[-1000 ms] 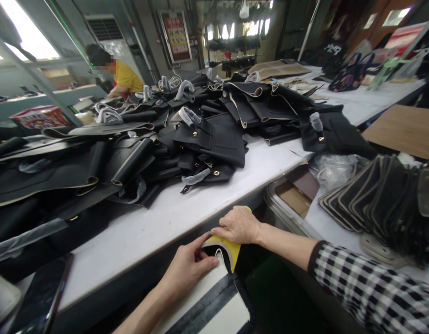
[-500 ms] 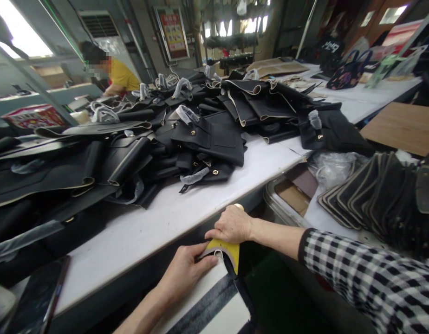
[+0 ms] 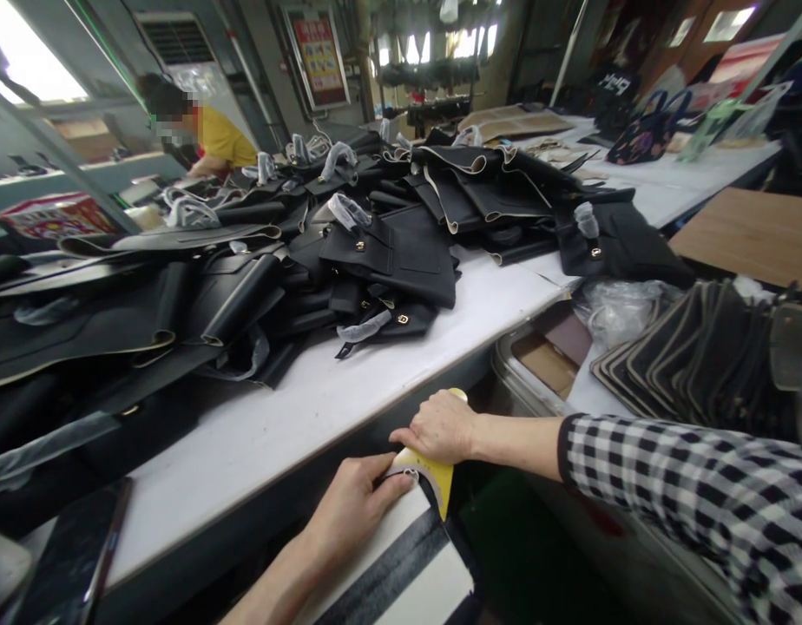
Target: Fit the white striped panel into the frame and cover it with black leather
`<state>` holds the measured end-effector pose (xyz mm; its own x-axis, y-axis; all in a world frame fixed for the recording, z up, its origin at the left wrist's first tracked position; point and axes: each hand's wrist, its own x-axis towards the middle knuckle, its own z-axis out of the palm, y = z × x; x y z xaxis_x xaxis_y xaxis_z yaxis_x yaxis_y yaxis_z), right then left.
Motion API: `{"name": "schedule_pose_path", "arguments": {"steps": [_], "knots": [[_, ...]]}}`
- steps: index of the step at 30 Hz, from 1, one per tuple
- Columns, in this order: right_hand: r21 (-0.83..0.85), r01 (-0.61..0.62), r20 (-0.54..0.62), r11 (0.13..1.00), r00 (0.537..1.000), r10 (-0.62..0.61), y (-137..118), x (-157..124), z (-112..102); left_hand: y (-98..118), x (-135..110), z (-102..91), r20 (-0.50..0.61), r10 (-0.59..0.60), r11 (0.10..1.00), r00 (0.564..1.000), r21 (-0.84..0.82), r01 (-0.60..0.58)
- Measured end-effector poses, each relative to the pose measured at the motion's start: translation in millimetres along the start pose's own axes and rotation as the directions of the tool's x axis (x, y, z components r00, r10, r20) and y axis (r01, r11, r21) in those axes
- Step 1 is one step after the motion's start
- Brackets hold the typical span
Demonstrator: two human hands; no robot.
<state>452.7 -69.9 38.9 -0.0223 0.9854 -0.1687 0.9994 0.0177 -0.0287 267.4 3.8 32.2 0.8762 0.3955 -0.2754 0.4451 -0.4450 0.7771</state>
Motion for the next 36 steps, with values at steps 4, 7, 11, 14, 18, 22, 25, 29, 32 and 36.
{"name": "schedule_pose_path", "arguments": {"steps": [4, 7, 11, 14, 18, 22, 25, 29, 32, 36], "knots": [[-0.012, -0.042, 0.005, 0.999, 0.999, 0.042, -3.3, -4.6, 4.2, 0.0, -1.4, 1.7, -0.001, 0.010, 0.999, 1.000, 0.047, -0.010], [-0.019, -0.061, 0.011, 0.998, 0.998, 0.062, -5.6, -8.3, 7.4, -0.4, -2.2, 3.9, -0.016, 0.033, 0.997, 0.999, 0.077, -0.031], [-0.018, -0.078, 0.017, 0.997, 0.997, 0.079, -7.8, -12.1, 9.0, 1.1, -3.5, 4.6, -0.019, 0.059, 0.989, 0.998, 0.140, -0.056], [0.002, -0.091, 0.019, 0.996, 0.996, 0.091, -10.1, -14.7, 9.9, 4.1, -6.2, 4.2, -0.026, 0.078, 0.977, 0.997, 0.201, -0.072], [0.081, -0.118, 0.032, 0.990, 0.993, 0.116, -15.5, -22.2, 15.3, 8.5, -12.9, 5.7, -0.013, 0.094, 0.949, 0.996, 0.304, -0.085], [0.223, -0.167, 0.059, 0.960, 0.986, 0.158, -21.2, -33.3, 24.0, 7.0, -16.7, 2.5, 0.045, 0.070, 0.996, 0.997, 0.057, -0.072], [0.368, -0.225, 0.078, 0.902, 0.974, 0.211, -25.1, -40.8, 30.2, 0.4, -11.6, -5.5, 0.136, 0.008, 0.967, 0.991, -0.253, 0.027], [0.615, -0.334, 0.163, 0.714, 0.940, 0.299, -28.5, -53.7, 42.1, -7.3, 1.9, -14.0, 0.170, -0.098, 0.894, 0.981, -0.417, 0.162], [0.769, -0.404, 0.267, 0.496, 0.907, 0.325, -26.6, -67.5, 52.6, -8.8, 9.1, -14.6, 0.196, -0.170, 0.830, 0.966, -0.500, 0.247], [0.905, -0.305, 0.387, -0.297, 0.882, 0.270, -24.4, -79.2, 56.4, -9.7, 12.7, -13.5, 0.235, -0.185, 0.780, 0.954, -0.556, 0.288]]}}
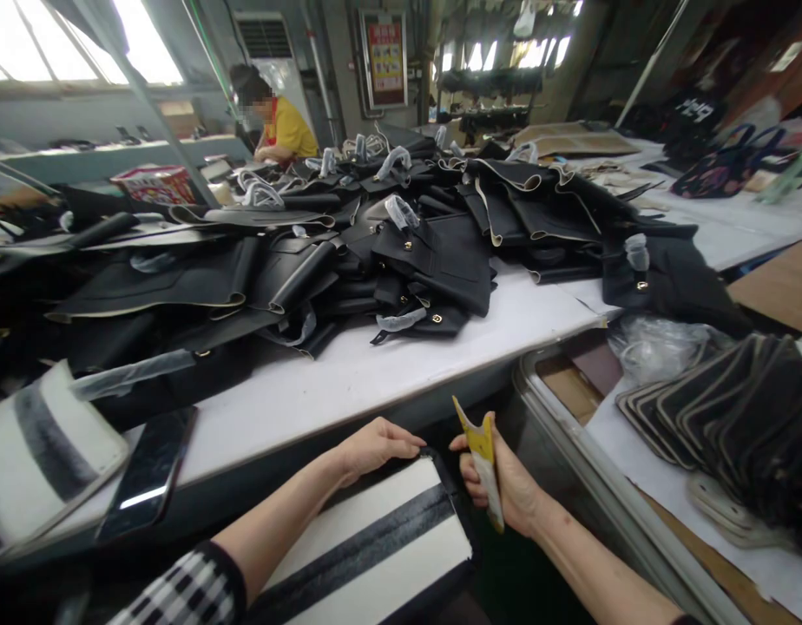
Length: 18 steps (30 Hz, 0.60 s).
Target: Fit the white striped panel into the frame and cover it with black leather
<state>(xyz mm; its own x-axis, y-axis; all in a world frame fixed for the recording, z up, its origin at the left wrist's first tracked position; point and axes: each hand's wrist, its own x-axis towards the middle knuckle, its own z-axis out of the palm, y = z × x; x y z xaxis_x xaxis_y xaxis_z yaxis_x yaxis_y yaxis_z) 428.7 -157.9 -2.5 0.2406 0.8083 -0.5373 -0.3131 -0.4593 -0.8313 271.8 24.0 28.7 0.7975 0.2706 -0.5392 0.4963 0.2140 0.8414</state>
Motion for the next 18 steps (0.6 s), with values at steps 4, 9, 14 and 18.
{"name": "schedule_pose_path", "arguments": {"steps": [4, 9, 14, 18], "knots": [[0.394, -0.013, 0.116, 0.919, 0.993, -0.036, -3.7, -0.1, 11.7, 1.1, 0.6, -0.3, 0.008, 0.003, 1.000, 1.000, -0.016, -0.003], [0.274, 0.025, -0.016, 0.961, 1.000, -0.022, -1.9, 6.6, 34.7, 7.1, -4.8, 5.3, 0.033, 0.047, 0.999, 0.998, 0.021, -0.047], [0.203, 0.033, -0.028, 0.979, 0.999, -0.028, 0.1, 13.7, 38.9, 5.6, -5.1, 8.0, 0.032, 0.132, 0.964, 0.991, 0.227, -0.136], [0.143, 0.007, -0.011, 0.990, 1.000, -0.005, -2.6, 18.3, 35.5, -1.0, 1.0, 4.0, 0.034, 0.135, 0.944, 0.990, 0.300, -0.139]]}}
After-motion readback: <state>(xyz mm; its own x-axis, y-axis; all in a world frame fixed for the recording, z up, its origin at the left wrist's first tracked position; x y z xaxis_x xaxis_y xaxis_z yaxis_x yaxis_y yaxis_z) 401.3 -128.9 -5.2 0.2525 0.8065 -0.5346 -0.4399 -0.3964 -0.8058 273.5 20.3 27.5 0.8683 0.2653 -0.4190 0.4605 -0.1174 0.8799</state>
